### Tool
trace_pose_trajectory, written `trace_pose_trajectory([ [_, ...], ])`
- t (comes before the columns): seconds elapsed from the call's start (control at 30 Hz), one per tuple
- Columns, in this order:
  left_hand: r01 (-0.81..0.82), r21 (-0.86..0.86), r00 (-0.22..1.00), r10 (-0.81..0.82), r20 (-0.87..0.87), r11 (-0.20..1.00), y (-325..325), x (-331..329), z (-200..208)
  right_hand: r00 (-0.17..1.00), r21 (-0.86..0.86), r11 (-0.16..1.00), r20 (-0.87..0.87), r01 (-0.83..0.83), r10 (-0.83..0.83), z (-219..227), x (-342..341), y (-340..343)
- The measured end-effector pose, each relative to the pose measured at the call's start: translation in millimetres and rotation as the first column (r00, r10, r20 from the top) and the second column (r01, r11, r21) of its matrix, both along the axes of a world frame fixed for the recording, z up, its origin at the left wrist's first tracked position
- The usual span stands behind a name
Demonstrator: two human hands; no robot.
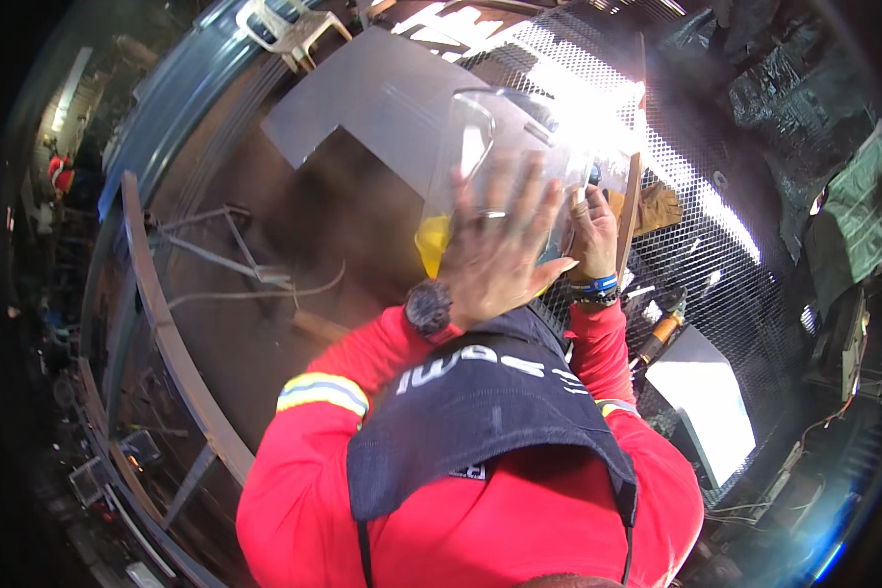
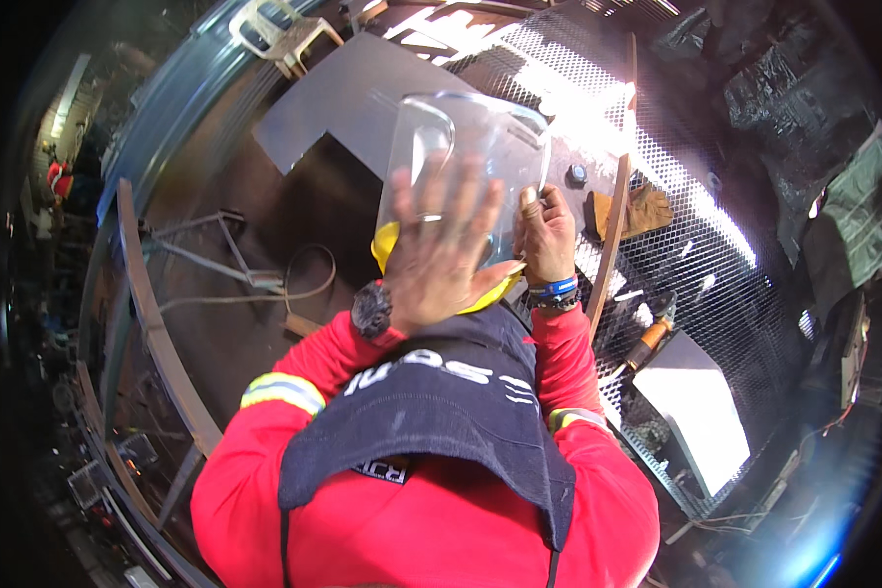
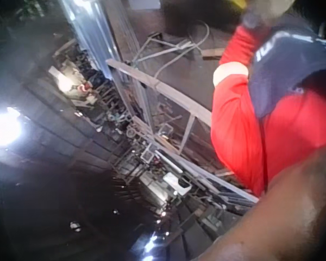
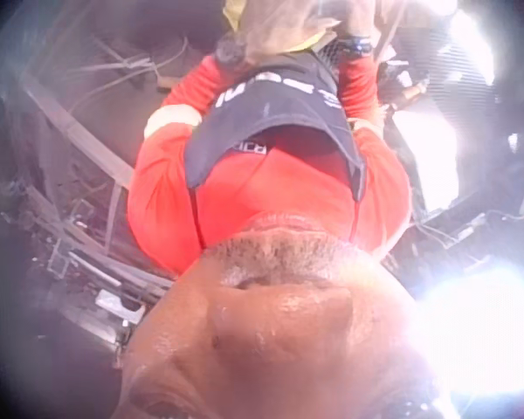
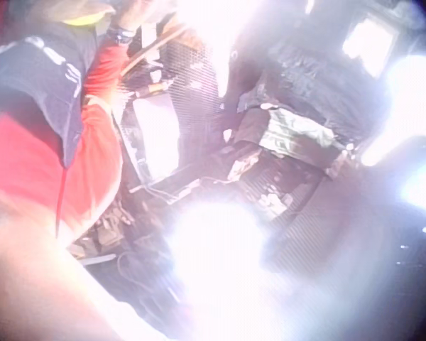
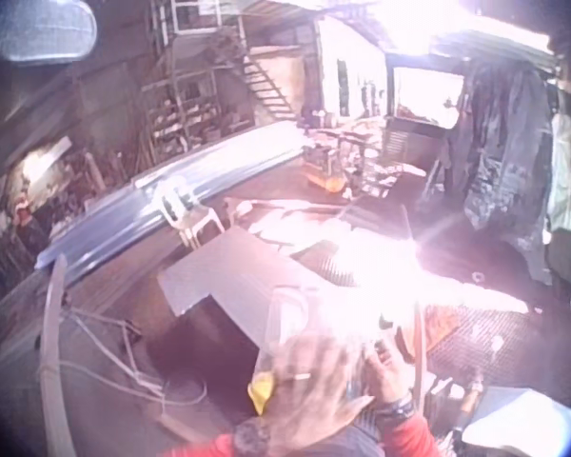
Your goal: The person measures a large metal sheet using a tape measure and a straight metal bar. They mark the sheet with a white marker along the edge of the bar. The person then handles a yellow hard hat with a face shield, adjusting it near their face.
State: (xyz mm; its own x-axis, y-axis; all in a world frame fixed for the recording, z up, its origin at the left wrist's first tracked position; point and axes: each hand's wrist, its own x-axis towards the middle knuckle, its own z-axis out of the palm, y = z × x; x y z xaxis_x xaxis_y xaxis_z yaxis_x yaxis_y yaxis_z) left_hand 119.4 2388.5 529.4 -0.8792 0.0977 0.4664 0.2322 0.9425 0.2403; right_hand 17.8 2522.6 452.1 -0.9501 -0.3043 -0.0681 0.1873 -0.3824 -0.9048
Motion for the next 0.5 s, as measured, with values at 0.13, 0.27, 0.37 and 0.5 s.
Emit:
trace_pose_trajectory([
  [0.13,0.19,-0.107,0.981,-0.185,0.054,0.976,-12,5,-1,0.992,-0.141,0.983,-0.024,0.12,-0.125,-22,28,15],
  [0.27,0.295,0.167,0.954,-0.281,-0.102,0.941,-37,5,-9,0.982,-0.166,0.969,-0.01,0.183,-0.187,-11,62,33],
  [0.37,0.233,0.874,0.859,-0.512,0.021,0.426,-70,-13,-33,0.978,-0.255,0.944,0.067,0.209,-0.199,-1,85,36],
  [0.5,-0.227,0.97,0.53,-0.824,0.199,0.088,-82,-20,-66,0.974,-0.22,0.949,0.03,0.226,-0.225,3,102,46],
])
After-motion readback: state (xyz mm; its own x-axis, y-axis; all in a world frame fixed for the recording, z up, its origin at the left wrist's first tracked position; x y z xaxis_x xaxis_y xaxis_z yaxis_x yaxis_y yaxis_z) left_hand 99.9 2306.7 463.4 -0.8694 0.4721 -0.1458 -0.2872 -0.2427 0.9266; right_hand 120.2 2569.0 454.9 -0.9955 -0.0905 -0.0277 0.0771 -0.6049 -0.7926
